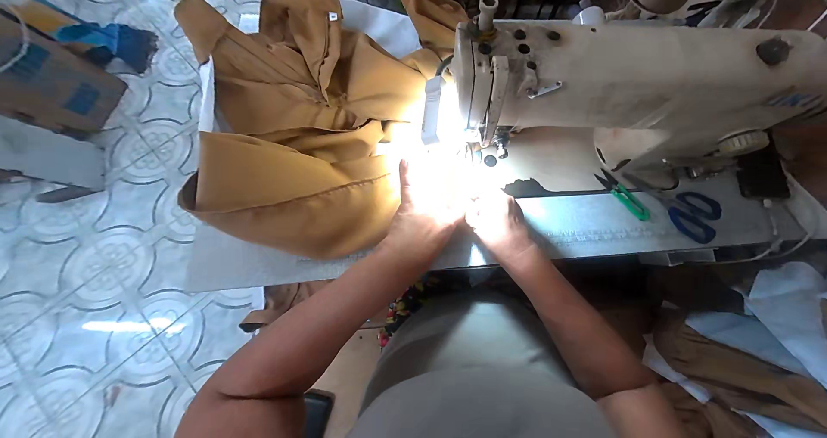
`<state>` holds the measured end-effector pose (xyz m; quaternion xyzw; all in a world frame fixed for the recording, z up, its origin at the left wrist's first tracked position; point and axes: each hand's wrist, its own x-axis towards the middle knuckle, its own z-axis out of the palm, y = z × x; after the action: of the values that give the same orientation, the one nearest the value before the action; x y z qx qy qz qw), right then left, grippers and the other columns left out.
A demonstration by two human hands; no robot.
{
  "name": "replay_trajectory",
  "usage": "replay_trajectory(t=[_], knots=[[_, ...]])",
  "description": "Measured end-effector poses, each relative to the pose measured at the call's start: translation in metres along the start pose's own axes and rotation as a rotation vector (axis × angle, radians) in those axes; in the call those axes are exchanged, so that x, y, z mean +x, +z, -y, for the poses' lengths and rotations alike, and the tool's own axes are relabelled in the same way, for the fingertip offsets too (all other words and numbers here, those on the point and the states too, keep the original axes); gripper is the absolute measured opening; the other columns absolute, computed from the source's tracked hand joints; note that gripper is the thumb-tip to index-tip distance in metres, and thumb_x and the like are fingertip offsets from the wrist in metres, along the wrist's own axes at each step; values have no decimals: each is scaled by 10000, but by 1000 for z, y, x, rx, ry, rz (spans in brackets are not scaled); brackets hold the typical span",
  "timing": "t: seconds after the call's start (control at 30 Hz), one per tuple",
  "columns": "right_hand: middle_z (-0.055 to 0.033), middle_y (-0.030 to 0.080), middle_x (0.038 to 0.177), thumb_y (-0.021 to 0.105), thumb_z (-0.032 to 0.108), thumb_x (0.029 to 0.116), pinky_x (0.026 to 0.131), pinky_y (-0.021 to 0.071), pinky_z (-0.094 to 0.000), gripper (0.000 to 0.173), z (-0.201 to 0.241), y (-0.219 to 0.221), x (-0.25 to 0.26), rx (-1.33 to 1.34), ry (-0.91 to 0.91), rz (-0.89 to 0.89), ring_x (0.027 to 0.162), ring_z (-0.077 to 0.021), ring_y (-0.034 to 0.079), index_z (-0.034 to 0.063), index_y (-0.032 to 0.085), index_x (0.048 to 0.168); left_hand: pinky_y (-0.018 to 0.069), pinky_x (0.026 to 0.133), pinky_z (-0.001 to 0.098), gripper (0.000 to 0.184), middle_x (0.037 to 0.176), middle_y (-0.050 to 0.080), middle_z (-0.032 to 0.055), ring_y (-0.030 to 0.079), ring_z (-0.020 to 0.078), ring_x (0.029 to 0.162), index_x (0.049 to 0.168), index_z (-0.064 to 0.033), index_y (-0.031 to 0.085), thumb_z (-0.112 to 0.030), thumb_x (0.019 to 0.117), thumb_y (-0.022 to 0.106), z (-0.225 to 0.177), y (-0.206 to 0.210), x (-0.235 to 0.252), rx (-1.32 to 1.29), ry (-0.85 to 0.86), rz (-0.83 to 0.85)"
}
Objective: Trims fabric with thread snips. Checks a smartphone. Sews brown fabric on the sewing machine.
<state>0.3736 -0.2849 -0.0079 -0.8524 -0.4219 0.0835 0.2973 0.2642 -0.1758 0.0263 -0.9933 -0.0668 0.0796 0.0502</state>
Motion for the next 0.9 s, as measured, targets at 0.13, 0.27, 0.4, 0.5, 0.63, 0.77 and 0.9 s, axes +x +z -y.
replay_trajectory(t=[0.13,0.27,0.4,0.5,0.63,0.77,0.9], knots=[[-187,719,920,638,56,948,749,608,-456,134,0,4,-1,-143,-66,-6,861,-319,734,-30,734,985,53,1099,845,518,1496,511,216,332,515,1462,1380,-285,640,25,970,570,1,-2,0,29,-22,49],[-179,724,923,642,47,937,726,612,-425,127,-2,8,-8,-219,-133,-68,847,-311,738,-18,741,982,94,1078,861,491,1448,559,202,381,514,1432,1339,-276,671,30,967,572,2,4,1,33,-23,-12],[-169,721,958,624,61,961,771,616,-416,142,-4,15,-13,-206,-104,-72,877,-301,736,-1,739,1014,108,1070,865,506,1461,548,201,397,518,1417,1359,-270,653,31,958,584,4,4,4,49,-36,38],[-177,724,953,637,46,941,776,615,-415,132,-8,18,-10,-241,-160,-112,887,-312,737,-21,737,996,99,1062,872,473,1482,525,189,376,513,1429,1350,-270,654,6,975,574,9,9,6,5,-23,-14],[-218,711,998,632,33,934,829,595,-460,147,-8,19,6,-211,-130,-94,960,-361,717,-47,724,1017,87,1088,847,317,1443,574,155,393,475,1433,1297,-207,688,-109,1020,569,23,25,17,-138,-16,-245],[-220,673,1078,652,32,930,844,586,-482,182,-7,14,16,-148,-87,-61,991,-357,693,-11,709,1098,161,1080,833,259,1338,638,124,505,448,1325,1233,-189,710,-109,1013,598,32,25,34,-193,-60,-348],[-196,665,1100,719,46,902,864,576,-470,201,-18,10,17,-53,-142,-57,976,-327,685,19,705,1100,223,1040,843,304,1292,648,108,560,424,1251,1206,-204,727,-38,980,609,40,28,44,-112,-32,-323]])
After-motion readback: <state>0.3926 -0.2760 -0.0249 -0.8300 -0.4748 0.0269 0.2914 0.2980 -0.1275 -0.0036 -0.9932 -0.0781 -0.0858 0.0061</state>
